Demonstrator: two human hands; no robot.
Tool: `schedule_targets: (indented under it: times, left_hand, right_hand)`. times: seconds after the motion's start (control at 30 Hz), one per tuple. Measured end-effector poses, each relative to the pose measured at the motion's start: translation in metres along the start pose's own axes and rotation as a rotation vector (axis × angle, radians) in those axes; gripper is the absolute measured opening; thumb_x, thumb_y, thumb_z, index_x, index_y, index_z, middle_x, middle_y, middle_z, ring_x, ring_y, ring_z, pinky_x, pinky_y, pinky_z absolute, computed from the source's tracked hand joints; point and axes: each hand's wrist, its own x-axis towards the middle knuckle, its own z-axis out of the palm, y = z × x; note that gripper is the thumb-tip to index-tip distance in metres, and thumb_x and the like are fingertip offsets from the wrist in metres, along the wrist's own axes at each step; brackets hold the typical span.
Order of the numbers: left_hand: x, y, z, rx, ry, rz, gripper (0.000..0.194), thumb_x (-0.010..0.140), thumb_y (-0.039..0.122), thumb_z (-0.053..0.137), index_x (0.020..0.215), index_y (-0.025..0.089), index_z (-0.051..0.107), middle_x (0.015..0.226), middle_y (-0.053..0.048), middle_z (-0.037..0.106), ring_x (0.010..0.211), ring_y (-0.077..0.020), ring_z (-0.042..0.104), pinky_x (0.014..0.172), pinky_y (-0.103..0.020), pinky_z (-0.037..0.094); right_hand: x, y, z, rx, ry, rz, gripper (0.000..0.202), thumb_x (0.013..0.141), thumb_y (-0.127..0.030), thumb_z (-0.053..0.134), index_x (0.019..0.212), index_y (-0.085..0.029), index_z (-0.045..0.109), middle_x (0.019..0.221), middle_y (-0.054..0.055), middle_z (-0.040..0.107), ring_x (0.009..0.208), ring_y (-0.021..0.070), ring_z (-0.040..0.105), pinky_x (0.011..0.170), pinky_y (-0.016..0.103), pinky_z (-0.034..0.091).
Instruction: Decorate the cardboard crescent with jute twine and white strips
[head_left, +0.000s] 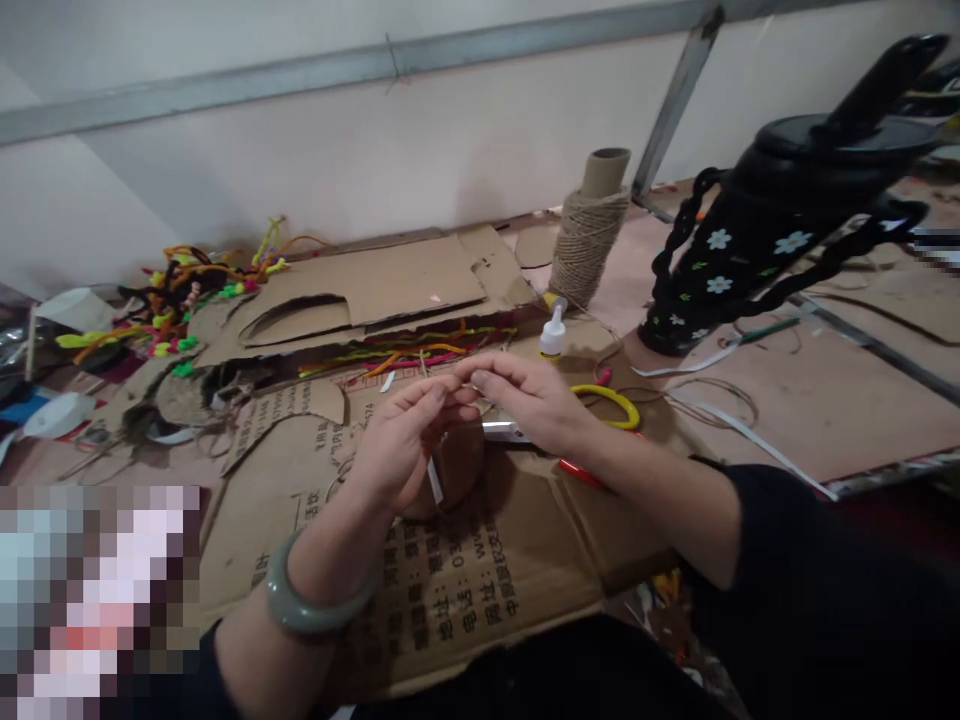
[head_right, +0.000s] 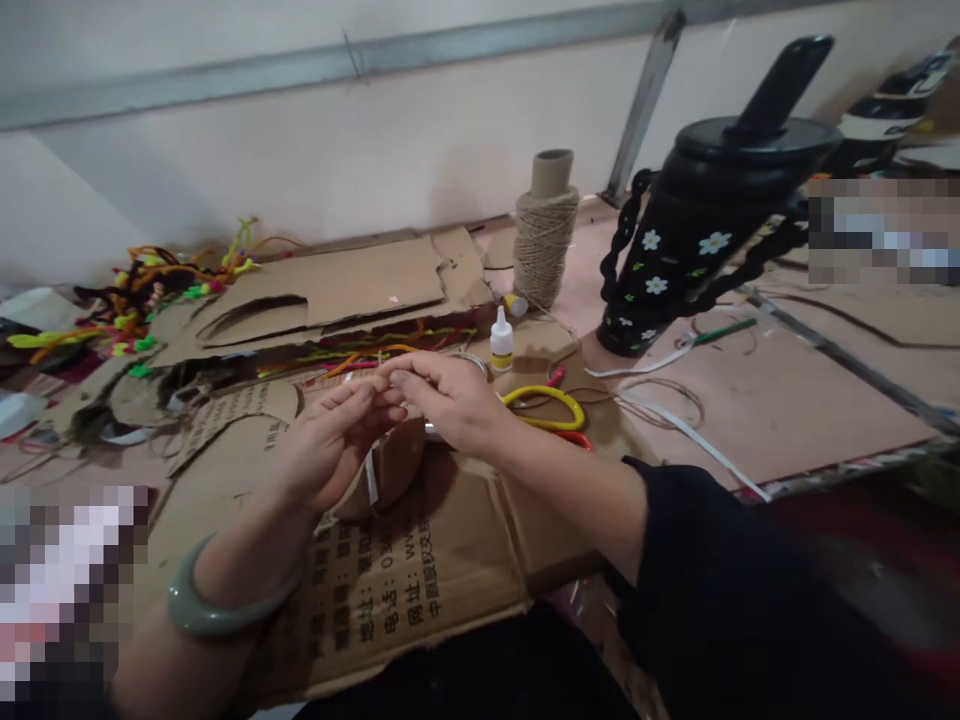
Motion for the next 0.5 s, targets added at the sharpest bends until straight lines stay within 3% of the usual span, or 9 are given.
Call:
schedule_targets:
  times: [0.13,0.23,0.37,0.5]
  left_hand:
    - [-0.004,-0.002,-0.003,-0.024,-0.069,-0.059,0.027,0.067,0.037,0.074,0.084,0.017,0.071,0.074,-0.003,0.072,0.066,-0.0125,0.066,0.068,-0.024,0.052]
    - [-0.008,-0.004,-0.005,0.008,-0.138,-0.065,0.031,0.069,0.047,0.070,0.073,0.017,0.070,0.068,-0.004,0.069,0.060,-0.0130,0.063,0.062,-0.025,0.051]
    - [-0.012,-0.007,-0.005,0.081,-0.258,-0.101,0.038,0.070,0.054,0.065,0.062,0.017,0.067,0.059,-0.003,0.064,0.055,-0.0136,0.058,0.057,-0.027,0.047]
    - [-0.013,-0.013,-0.005,0.140,-0.251,-0.119,0.039,0.069,0.054,0.066,0.058,0.017,0.064,0.052,-0.001,0.058,0.050,-0.0120,0.053,0.051,-0.025,0.043]
  right_hand:
    - [-0.011,0.002,-0.004,-0.020,0.053,0.009,0.023,0.088,-0.024,0.045,0.098,-0.015,0.063,0.098,0.005,0.068,0.090,0.0135,0.061,0.082,0.029,0.048]
    - [-0.013,0.000,-0.003,-0.022,0.076,-0.010,0.022,0.089,-0.024,0.047,0.098,-0.016,0.064,0.099,0.006,0.067,0.091,0.0134,0.061,0.083,0.029,0.048]
    - [-0.019,-0.007,-0.001,0.011,0.000,-0.068,0.022,0.089,-0.024,0.048,0.100,-0.016,0.065,0.085,0.003,0.067,0.080,0.0115,0.061,0.077,0.026,0.049]
    - [-0.022,-0.013,0.001,0.005,-0.036,-0.163,0.019,0.086,-0.023,0.054,0.099,-0.016,0.066,0.075,0.002,0.067,0.076,0.0117,0.060,0.073,0.024,0.049]
